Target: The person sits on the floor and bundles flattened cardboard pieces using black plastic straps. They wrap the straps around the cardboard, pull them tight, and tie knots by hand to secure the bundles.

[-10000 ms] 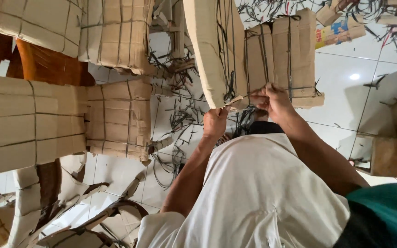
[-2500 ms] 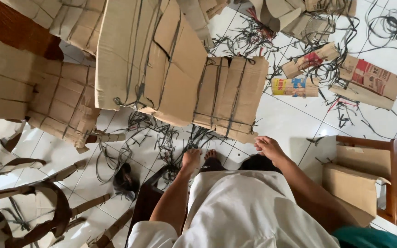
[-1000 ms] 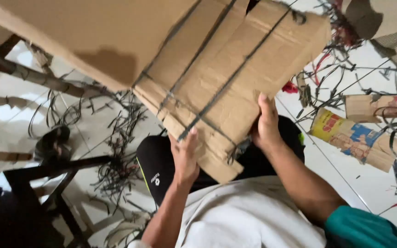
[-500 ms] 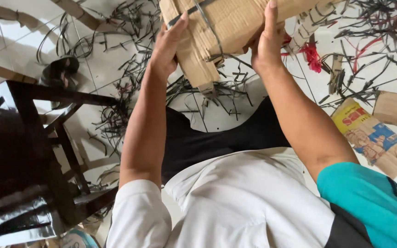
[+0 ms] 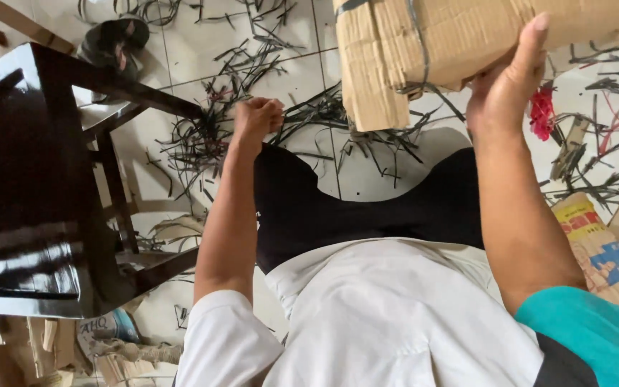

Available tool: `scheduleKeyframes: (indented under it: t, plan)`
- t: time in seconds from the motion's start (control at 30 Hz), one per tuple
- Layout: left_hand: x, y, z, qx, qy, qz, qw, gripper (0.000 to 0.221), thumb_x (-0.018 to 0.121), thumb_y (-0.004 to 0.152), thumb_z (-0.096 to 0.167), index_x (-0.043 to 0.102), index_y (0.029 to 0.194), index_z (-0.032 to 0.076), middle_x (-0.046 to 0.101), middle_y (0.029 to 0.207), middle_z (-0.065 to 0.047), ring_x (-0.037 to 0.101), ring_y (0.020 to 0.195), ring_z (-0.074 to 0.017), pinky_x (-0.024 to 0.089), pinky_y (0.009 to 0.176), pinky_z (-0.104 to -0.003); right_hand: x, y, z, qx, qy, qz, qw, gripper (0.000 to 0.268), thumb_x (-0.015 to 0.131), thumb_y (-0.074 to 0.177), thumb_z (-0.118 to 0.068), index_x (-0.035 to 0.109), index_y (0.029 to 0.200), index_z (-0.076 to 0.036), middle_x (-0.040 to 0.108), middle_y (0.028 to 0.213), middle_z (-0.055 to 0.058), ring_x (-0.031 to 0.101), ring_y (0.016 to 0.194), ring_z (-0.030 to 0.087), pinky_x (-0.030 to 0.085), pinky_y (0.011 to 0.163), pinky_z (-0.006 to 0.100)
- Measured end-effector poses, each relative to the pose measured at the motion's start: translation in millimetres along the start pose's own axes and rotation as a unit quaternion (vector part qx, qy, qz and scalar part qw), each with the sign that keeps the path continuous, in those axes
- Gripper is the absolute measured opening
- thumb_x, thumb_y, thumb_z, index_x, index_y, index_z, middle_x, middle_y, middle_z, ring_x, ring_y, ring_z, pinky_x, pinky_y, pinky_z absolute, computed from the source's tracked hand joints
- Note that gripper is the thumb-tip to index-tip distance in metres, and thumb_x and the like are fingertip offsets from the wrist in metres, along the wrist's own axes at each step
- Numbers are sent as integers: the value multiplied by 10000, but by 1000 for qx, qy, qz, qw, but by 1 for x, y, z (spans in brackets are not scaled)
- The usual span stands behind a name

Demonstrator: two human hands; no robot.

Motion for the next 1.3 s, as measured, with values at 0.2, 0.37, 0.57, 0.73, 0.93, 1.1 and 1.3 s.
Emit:
scheduleKeyframes:
  t: [0.2,0.37,0.57,0.73,0.93,1.1,1.3]
  plan:
    - [9,112,-125,-3,21,3,1000,258,681,945,89,715,714,-21,618,562,-92,512,499,-166,437,527,-352,12,-5,-4,-20,0,15,1000,1011,760,592,-800,603,1347,-146,717,1281,62,714,1227,260,635,914,411]
    - [41,206,-196,195,815,-185,513,206,585,929,70,789,916,98,633,642,9,610,566,-265,427,451,-351,17,-3,-1,7,69,38,997,1003,768,626,-655,577,1450,-117,710,1446,81,706,1382,261,656,1126,419]
    - [37,178,-134,-107,426,-105,892,342,595,975,93,417,684,110,371,583,-20,304,489,-168,251,438,-367,12,4,7,4,39,26,999,915,679,728,-674,535,1482,-176,653,1494,30,634,1430,207,577,1195,376]
    - [57,219,-193,-48,464,-116,877,362,599,957,179,544,1231,-52,678,1125,-214,692,992,-379,560,742,-458,10,8,10,-24,16,10,1000,854,592,824,-673,503,1499,-159,608,1513,32,576,1452,184,516,1231,346]
    - [69,231,-182,46,633,-172,754,202,585,961,183,737,947,50,731,932,-112,701,851,-282,576,643,-367,19,7,3,-22,-14,-2,1000,927,609,794,-736,467,1503,-155,584,1497,43,560,1433,196,514,1205,361]
    - [23,200,-93,107,396,11,912,228,676,778,114,773,985,112,779,957,-118,714,909,-367,567,758,-443,16,7,4,-39,-17,-42,998,898,564,854,-741,425,1528,-164,534,1548,55,510,1481,219,478,1243,385]
    - [-10,50,73,119,-50,-14,992,396,760,849,253,722,1223,131,718,1227,-91,674,1196,-289,606,964,-489,2,1,4,46,14,91,995,875,678,713,-688,575,1420,-182,732,1351,8,736,1204,159,638,735,274]
Point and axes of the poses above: each hand's wrist, its own y-axis towards the middle knuckle, its own x-axis out of the palm, z = x × y, the point moved 4 cm from there along y, towards the middle knuckle
